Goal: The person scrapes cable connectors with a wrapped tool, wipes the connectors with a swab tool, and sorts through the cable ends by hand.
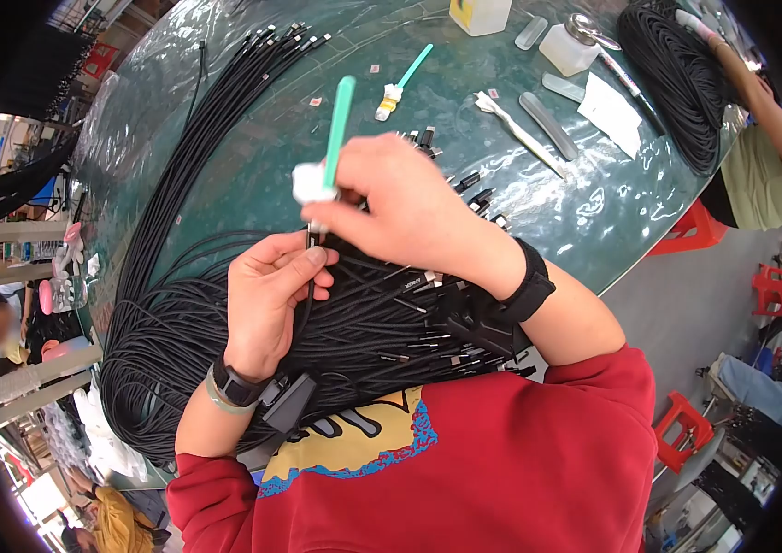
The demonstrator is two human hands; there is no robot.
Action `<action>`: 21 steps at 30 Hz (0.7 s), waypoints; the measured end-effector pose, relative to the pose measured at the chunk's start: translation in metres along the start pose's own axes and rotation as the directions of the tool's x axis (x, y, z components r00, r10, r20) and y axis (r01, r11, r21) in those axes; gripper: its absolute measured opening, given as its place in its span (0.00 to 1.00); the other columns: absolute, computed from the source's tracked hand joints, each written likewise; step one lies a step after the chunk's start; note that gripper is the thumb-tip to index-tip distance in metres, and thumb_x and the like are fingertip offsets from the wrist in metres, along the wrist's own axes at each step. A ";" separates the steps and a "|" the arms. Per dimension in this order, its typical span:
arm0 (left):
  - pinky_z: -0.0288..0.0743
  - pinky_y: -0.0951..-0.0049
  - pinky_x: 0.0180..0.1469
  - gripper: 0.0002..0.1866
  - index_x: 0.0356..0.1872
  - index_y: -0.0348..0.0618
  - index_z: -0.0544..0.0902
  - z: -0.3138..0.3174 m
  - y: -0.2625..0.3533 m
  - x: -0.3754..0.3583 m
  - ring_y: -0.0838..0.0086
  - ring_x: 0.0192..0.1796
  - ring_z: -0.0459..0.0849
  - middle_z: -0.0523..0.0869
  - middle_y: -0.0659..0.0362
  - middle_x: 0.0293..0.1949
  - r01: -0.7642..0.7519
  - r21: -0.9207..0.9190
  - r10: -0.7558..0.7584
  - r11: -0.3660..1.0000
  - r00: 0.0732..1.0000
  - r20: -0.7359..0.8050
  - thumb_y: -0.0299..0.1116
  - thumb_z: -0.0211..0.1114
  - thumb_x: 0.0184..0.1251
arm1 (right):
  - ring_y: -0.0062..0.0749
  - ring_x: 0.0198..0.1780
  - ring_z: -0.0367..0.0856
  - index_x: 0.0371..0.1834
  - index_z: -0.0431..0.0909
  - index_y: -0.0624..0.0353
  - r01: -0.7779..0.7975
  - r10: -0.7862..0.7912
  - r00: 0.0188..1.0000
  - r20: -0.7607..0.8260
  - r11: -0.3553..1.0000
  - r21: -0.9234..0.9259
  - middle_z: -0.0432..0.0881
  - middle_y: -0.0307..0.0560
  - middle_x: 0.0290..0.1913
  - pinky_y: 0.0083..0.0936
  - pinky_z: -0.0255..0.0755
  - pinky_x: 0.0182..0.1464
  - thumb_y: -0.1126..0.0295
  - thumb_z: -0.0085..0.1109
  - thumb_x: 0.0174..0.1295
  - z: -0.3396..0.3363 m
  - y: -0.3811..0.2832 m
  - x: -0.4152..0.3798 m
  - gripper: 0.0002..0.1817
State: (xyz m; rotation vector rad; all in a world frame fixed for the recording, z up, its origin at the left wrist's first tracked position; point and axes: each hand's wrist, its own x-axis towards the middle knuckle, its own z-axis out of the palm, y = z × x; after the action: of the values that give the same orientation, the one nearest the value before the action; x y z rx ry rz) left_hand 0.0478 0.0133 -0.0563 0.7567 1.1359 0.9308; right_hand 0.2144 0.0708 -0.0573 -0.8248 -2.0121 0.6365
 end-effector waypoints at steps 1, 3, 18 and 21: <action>0.73 0.83 0.27 0.09 0.37 0.32 0.77 0.002 0.000 -0.001 0.78 0.25 0.79 0.82 0.54 0.27 -0.017 0.022 0.018 1.000 0.999 -0.033 0.22 0.60 0.55 | 0.31 0.24 0.70 0.28 0.76 0.61 0.000 0.000 1.000 0.002 1.000 0.001 0.72 0.41 0.23 0.22 0.63 0.26 0.72 0.64 0.44 0.001 -0.003 0.000 0.08; 0.73 0.83 0.27 0.08 0.37 0.32 0.78 0.003 0.001 0.000 0.78 0.26 0.79 0.82 0.55 0.27 -0.038 0.042 0.041 0.998 0.997 -0.065 0.21 0.60 0.54 | 0.31 0.24 0.70 0.27 0.76 0.60 -0.136 0.136 0.991 0.010 0.987 0.090 0.72 0.41 0.22 0.23 0.63 0.28 0.72 0.64 0.44 -0.001 -0.010 0.001 0.08; 0.75 0.82 0.31 0.08 0.36 0.31 0.77 0.002 -0.001 -0.003 0.76 0.28 0.81 0.82 0.53 0.30 -0.091 -0.004 0.091 0.996 0.996 0.004 0.19 0.60 0.54 | 0.24 0.22 0.68 0.27 0.75 0.62 -0.198 0.193 0.978 -0.073 0.978 -0.062 0.73 0.40 0.21 0.21 0.61 0.26 0.73 0.60 0.48 -0.006 -0.011 0.001 0.06; 0.75 0.81 0.32 0.09 0.37 0.32 0.77 0.000 -0.001 -0.003 0.75 0.29 0.81 0.82 0.52 0.30 -0.070 -0.034 0.070 0.997 0.997 0.011 0.19 0.60 0.54 | 0.19 0.22 0.67 0.27 0.75 0.63 -0.354 0.370 0.924 -0.098 0.923 0.149 0.73 0.38 0.21 0.19 0.60 0.25 0.71 0.60 0.49 -0.011 -0.007 0.000 0.07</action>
State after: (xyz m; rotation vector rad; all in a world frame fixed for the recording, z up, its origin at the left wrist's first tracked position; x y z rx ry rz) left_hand 0.0478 0.0105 -0.0559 0.7779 1.0866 1.0006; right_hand 0.2220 0.0672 -0.0465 -1.1428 -1.6980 0.8917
